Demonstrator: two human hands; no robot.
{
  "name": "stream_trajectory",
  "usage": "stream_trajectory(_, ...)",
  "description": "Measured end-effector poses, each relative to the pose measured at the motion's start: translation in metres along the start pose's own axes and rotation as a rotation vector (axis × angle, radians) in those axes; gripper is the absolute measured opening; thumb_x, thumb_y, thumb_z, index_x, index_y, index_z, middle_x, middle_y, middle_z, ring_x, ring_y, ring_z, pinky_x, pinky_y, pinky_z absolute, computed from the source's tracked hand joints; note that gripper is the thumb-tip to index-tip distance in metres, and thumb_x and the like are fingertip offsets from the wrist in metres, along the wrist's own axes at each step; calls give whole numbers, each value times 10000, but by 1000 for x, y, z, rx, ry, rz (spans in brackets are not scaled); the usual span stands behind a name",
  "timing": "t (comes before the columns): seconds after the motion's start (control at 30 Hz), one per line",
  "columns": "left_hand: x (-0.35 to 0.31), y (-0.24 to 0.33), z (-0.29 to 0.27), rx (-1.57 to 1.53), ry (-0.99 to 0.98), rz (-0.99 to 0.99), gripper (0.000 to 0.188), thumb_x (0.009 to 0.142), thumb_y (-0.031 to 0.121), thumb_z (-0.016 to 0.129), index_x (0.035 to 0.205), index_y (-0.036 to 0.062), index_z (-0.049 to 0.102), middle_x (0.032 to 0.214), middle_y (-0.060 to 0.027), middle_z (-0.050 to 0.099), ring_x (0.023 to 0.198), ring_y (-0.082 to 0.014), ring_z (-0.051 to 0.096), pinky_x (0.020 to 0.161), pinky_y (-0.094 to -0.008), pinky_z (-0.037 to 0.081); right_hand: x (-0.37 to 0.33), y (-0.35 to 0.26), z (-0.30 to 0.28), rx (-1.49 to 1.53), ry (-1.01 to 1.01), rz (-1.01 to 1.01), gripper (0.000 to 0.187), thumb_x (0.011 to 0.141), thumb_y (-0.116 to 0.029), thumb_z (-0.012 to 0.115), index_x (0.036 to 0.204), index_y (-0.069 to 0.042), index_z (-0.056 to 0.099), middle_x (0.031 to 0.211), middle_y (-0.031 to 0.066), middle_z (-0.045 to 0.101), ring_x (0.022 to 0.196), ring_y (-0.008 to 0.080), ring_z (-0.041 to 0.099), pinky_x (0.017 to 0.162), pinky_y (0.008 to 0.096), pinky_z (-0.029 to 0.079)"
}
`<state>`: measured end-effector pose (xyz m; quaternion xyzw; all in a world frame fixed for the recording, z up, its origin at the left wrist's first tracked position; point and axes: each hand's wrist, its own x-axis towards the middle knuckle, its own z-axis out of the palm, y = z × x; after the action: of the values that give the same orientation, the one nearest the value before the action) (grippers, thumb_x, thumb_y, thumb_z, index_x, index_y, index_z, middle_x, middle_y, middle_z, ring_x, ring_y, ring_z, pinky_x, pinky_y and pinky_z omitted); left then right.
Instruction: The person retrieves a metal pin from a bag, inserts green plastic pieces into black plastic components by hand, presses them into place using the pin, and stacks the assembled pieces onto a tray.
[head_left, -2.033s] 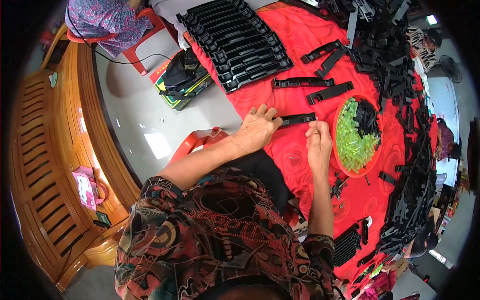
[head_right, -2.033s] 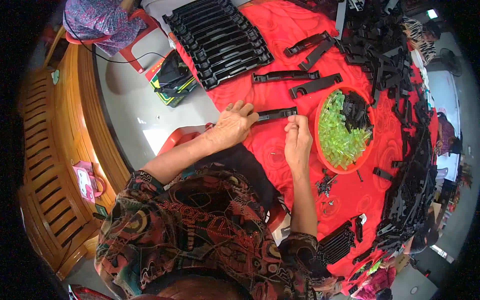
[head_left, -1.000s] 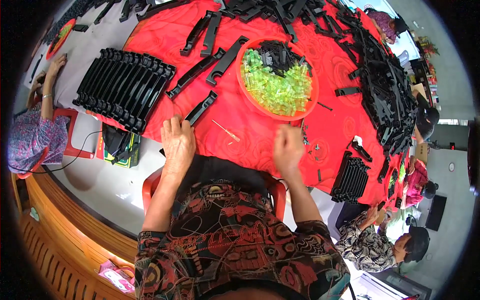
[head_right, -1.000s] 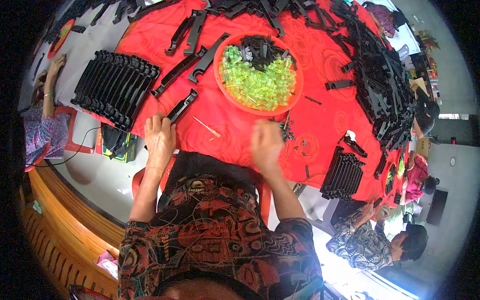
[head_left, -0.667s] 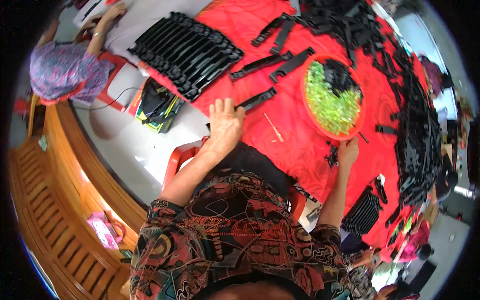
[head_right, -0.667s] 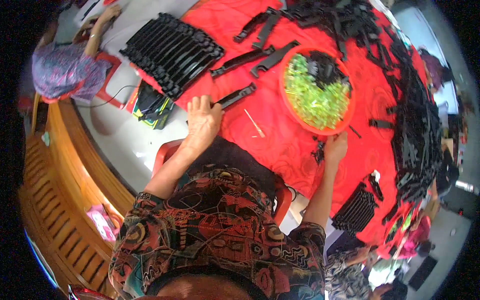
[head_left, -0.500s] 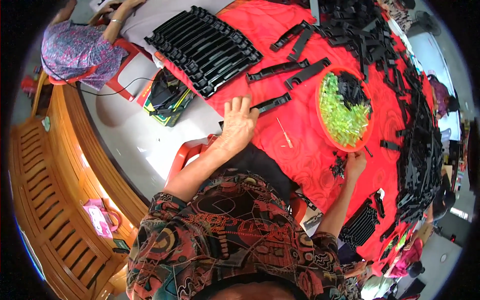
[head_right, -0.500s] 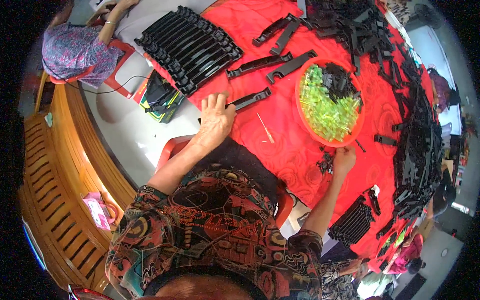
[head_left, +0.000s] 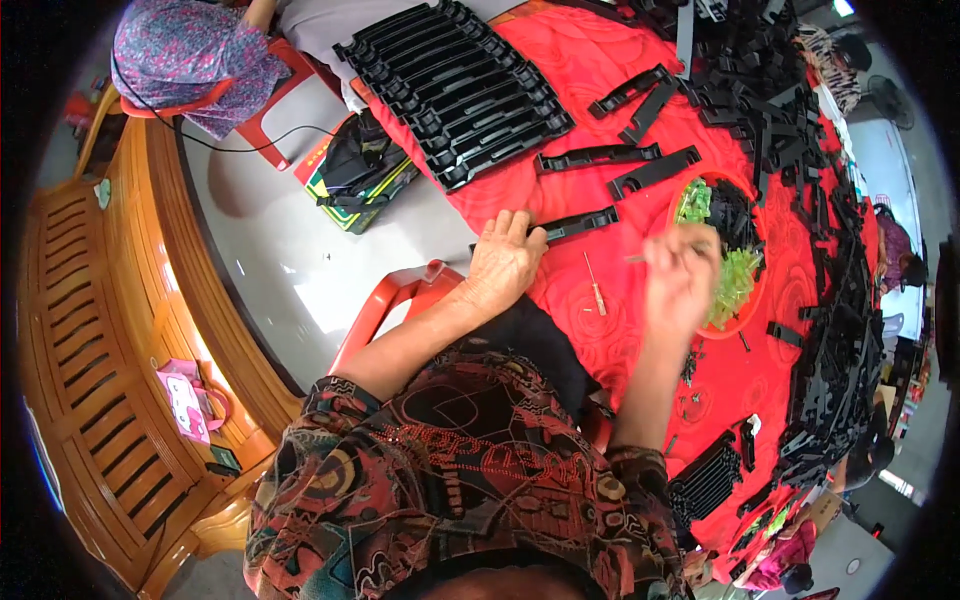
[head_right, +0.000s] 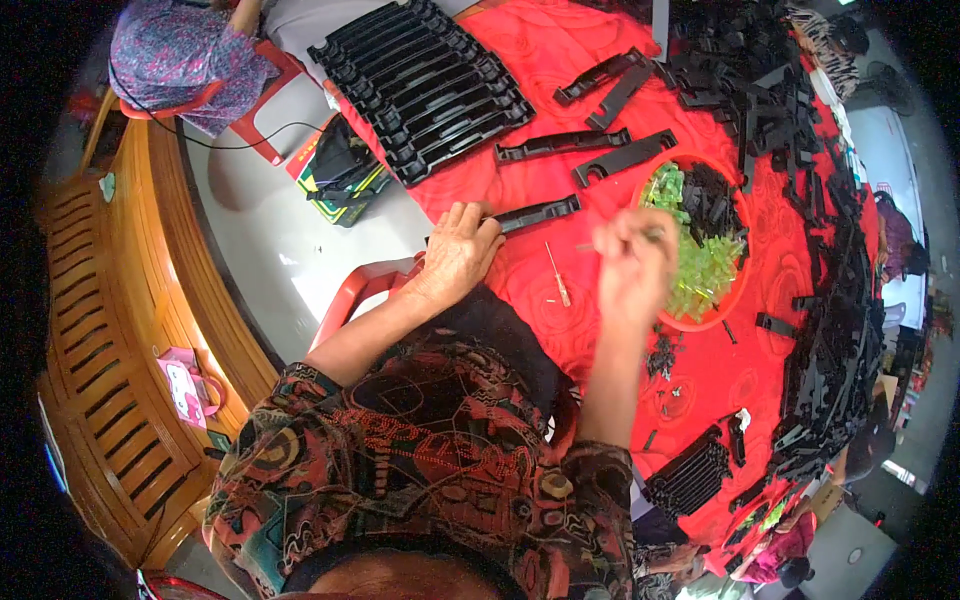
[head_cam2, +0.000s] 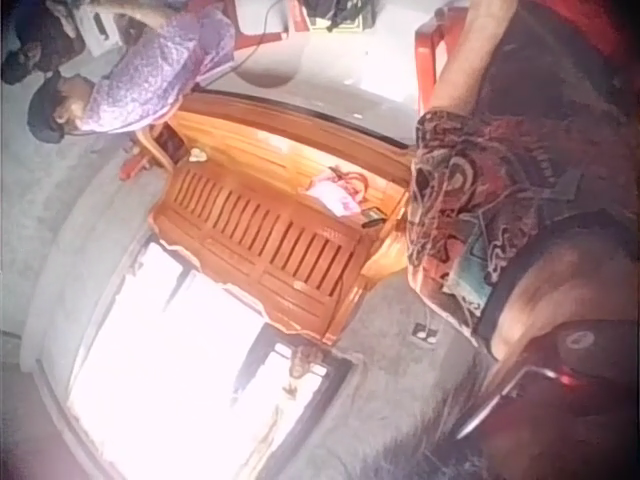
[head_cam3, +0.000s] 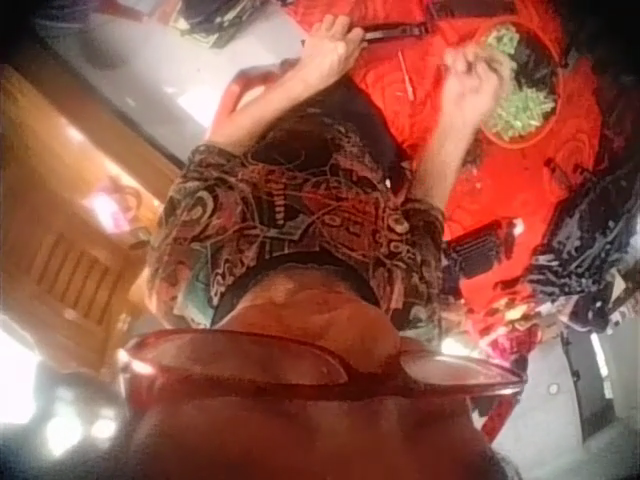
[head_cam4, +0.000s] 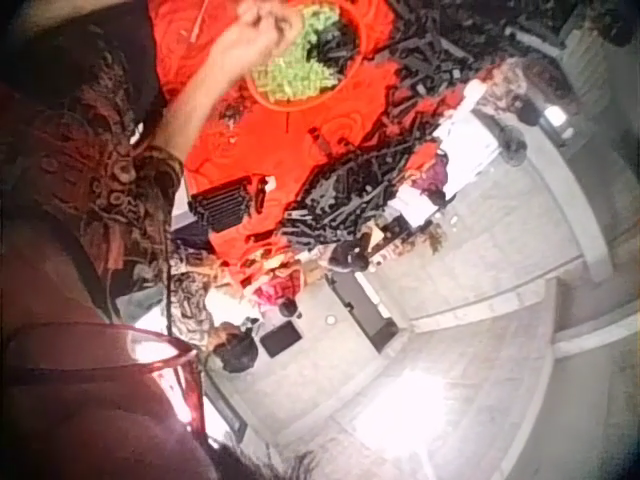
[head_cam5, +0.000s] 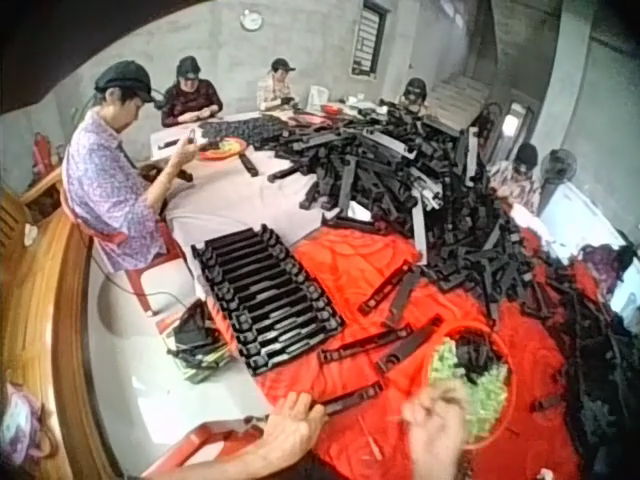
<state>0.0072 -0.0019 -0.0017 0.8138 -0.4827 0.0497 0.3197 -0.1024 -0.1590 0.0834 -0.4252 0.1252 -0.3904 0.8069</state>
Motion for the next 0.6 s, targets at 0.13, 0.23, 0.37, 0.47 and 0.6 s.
stream_trajectory(0.13, 1, 1, 0, -23, 46, 14, 150, 713, 137, 660, 790, 51, 563, 948, -87, 515, 838, -270, 495, 688, -387, 417, 25, 57, 11, 147, -10, 102, 403, 930, -364, 366, 640, -88, 416, 542, -16, 344, 400, 86, 263, 426, 249, 252)
stream_trajectory(0.23, 0, 1, 0, -16, 6, -16, 150, 712, 138, 660, 783, 51, 560, 948, -87, 514, 839, -268, 494, 682, -385, 417, 27, 81, 16, 56, 37, 147, 517, 947, -420, 302, 543, -99, 324, 468, -12, 259, 353, 91, 197, 361, 255, 194)
stream_trajectory(0.37, 0, 0, -1, -7, -4, -8, 149, 711, 133, 658, 779, 47, 557, 960, -91, 516, 846, -268, 492, 685, -384, 420, 22, 94, 14, -43, 68, 89, 509, 952, -380, 318, 531, -95, 283, 462, -1, 237, 356, 94, 188, 353, 255, 180)
stream_trajectory(0.47, 1, 0, -2, -4, -7, 1, 149, 709, 126, 656, 781, 45, 555, 967, -94, 518, 849, -268, 491, 687, -385, 421, 22, 93, 13, -44, 117, 72, 494, 951, -354, 337, 533, -98, 272, 462, 1, 232, 354, 93, 174, 351, 254, 173)
stream_trajectory(0.6, 2, 0, -2, -7, -16, 1, 152, 701, 118, 656, 781, 44, 551, 968, -97, 518, 846, -265, 491, 690, -382, 421, 23, 94, 9, -6, 138, 84, 487, 950, -345, 340, 534, -100, 272, 463, 1, 234, 348, 95, 169, 344, 255, 166)
